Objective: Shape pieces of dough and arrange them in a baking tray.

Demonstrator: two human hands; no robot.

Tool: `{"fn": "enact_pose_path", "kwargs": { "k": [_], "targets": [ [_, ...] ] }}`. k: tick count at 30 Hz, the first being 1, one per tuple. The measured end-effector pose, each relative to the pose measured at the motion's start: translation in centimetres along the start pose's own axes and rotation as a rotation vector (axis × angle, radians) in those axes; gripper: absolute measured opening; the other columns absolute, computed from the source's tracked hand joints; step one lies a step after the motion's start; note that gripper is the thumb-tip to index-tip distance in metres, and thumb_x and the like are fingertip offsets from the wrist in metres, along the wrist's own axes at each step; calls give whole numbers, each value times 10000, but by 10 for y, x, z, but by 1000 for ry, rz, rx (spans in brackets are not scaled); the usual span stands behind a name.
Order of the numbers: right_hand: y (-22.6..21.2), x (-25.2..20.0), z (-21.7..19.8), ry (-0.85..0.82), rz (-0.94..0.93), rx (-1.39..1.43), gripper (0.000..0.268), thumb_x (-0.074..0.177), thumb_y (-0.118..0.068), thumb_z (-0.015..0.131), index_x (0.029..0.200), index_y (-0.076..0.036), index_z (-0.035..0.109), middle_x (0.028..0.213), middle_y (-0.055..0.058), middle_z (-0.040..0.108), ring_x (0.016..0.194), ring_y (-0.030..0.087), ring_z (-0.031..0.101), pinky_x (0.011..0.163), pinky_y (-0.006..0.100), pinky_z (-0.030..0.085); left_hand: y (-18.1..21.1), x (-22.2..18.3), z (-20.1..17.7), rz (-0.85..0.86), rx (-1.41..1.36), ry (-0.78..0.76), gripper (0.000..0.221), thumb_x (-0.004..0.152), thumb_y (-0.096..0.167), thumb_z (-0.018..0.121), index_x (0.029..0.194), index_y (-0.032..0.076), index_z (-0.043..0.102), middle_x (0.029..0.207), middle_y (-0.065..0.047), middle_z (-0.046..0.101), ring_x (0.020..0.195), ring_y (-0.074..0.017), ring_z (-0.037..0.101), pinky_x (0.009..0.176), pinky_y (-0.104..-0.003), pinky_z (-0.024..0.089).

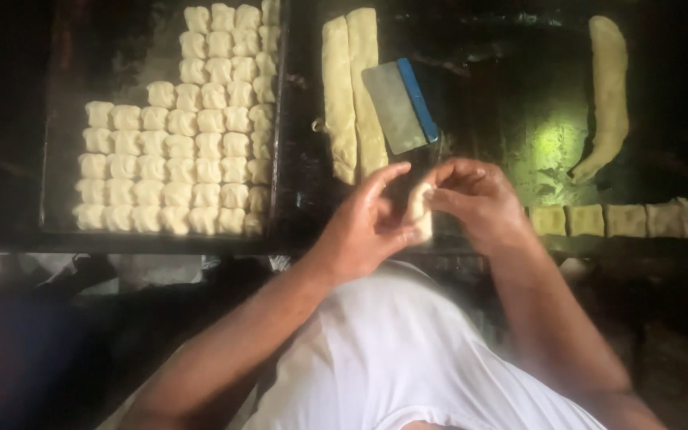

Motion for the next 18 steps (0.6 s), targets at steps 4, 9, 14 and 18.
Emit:
{"fn": "enact_pose_path", "kwargs": {
  "k": [4,9,14,18],
  "targets": [
    [-31,-20,25,111,-362,-484,170,861,14,746,1028,-9,718,994,132,740,885,247,712,789,344,577,-12,2,-5,-88,195,-27,412,935,57,701,1316,7,553,954,-96,771,849,-125,739,748,-257,594],
    [-47,-46,61,104,-990,-1113,332,737,-64,816,1054,-58,717,1053,142,712,925,311,677,792,432,520,-23,2,-22,-133,-281,96,370,934,19,599,1288,-71,653,1080,-95,738,925,-120,705,809,-249,603],
    [-41,-41,56,13,-1011,-1156,315,746,-49,865,1021,-65,712,1049,113,709,915,283,669,770,438,496,-18,0,-26,-91,-198,138,320,965,68,657,1258,-60,663,990,-85,732,851,-98,685,742,-245,577],
    [-68,-32,77,-6,-992,-1225,353,742,-17,833,1075,-98,750,1132,117,704,1011,308,676,860,440,525,8,-6,-37,85,249,186,262,972,86,676,1199,-37,717,857,-96,763,772,-98,714,670,-275,566]
  ]
}}
Point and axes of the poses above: each hand's wrist, its own x-axis towards the middle knuckle, its own z-axis out of the palm, y = z × x, the point moved 6 cm from there along x, towards the middle knuckle
